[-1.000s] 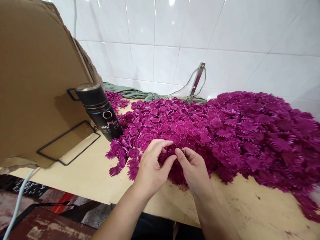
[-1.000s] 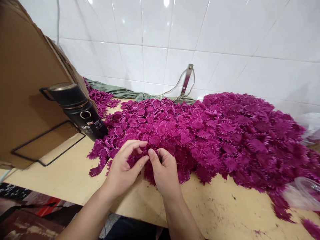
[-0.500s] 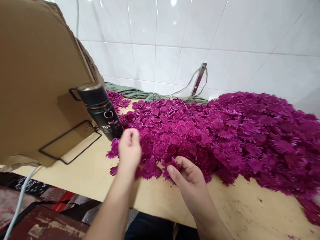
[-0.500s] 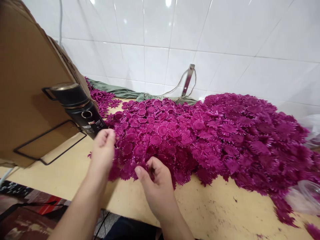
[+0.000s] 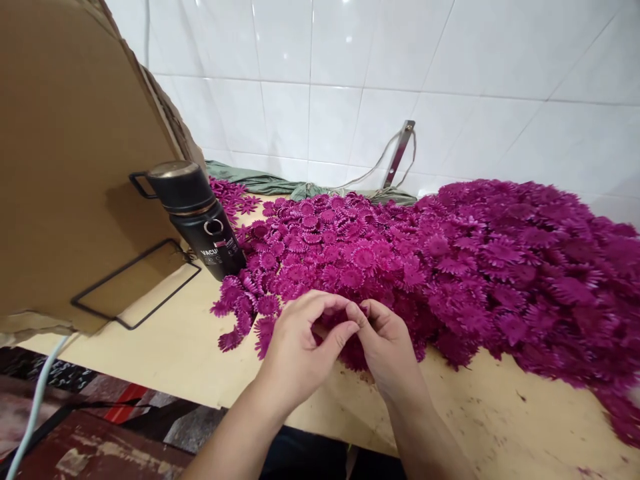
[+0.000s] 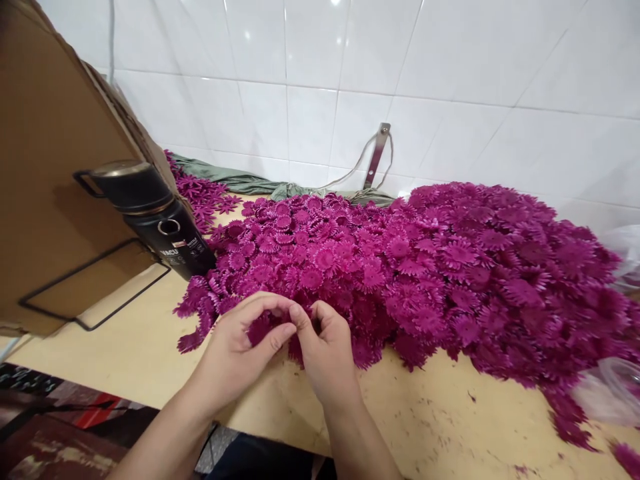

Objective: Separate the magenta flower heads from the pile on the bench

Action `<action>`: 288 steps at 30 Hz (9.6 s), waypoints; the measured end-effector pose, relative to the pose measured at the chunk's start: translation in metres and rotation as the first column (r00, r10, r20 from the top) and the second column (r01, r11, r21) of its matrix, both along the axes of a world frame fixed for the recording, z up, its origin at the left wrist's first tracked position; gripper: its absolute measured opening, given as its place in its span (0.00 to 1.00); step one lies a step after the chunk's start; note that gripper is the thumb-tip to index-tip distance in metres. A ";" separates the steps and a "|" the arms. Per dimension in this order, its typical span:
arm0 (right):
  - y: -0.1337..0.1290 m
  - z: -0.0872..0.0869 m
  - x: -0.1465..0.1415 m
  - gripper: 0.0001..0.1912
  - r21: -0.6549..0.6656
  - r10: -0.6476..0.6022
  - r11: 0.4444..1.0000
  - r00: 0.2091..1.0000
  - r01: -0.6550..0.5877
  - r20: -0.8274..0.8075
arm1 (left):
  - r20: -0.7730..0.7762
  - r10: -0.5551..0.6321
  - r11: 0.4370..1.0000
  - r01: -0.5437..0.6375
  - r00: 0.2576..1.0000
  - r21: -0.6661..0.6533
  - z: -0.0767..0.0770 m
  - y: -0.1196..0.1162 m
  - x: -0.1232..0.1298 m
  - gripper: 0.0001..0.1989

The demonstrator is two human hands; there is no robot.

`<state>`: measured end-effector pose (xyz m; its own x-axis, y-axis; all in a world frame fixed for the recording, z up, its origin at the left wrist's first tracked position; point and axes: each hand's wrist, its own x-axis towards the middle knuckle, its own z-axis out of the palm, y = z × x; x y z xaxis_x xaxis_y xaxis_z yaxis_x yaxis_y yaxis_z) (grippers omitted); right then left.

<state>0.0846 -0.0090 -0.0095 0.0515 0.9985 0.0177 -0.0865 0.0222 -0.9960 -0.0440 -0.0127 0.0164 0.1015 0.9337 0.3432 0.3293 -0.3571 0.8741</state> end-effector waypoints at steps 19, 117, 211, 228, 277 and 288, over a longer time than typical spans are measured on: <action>-0.014 0.008 -0.007 0.15 0.180 0.031 0.982 0.984 -0.063 0.178 | 0.381 0.337 0.925 -0.227 0.861 -0.305 -0.009 0.024 -0.008 0.02; 0.019 0.023 -0.003 0.09 0.121 0.031 0.992 0.999 -0.034 0.027 | 0.545 0.090 0.939 0.111 0.833 -0.325 -0.017 0.017 -0.018 0.28; -0.010 0.013 0.039 0.11 0.171 -0.159 0.979 0.943 0.112 0.292 | 0.030 0.046 0.996 -0.044 0.999 -0.072 -0.005 0.020 0.052 0.03; -0.012 0.013 0.062 0.18 0.231 -0.285 0.952 0.856 0.200 0.431 | -0.203 -0.200 0.979 0.202 0.959 -0.013 -0.002 0.019 0.067 0.07; -0.008 0.015 0.065 0.12 0.090 -0.085 0.993 0.992 0.077 0.092 | -0.149 -0.037 0.993 0.053 0.988 0.108 -0.003 0.029 0.075 0.10; -0.020 0.019 0.084 0.08 0.162 -0.160 0.978 0.967 0.129 0.200 | -0.200 0.242 0.937 -0.175 0.950 0.302 0.011 0.062 0.035 0.16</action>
<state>0.1688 -0.0291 0.0096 0.1745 0.9663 0.1893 0.1398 0.1660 -0.9762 -0.0092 0.0494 0.0278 0.0223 0.8129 0.5820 0.6027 -0.4754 0.6409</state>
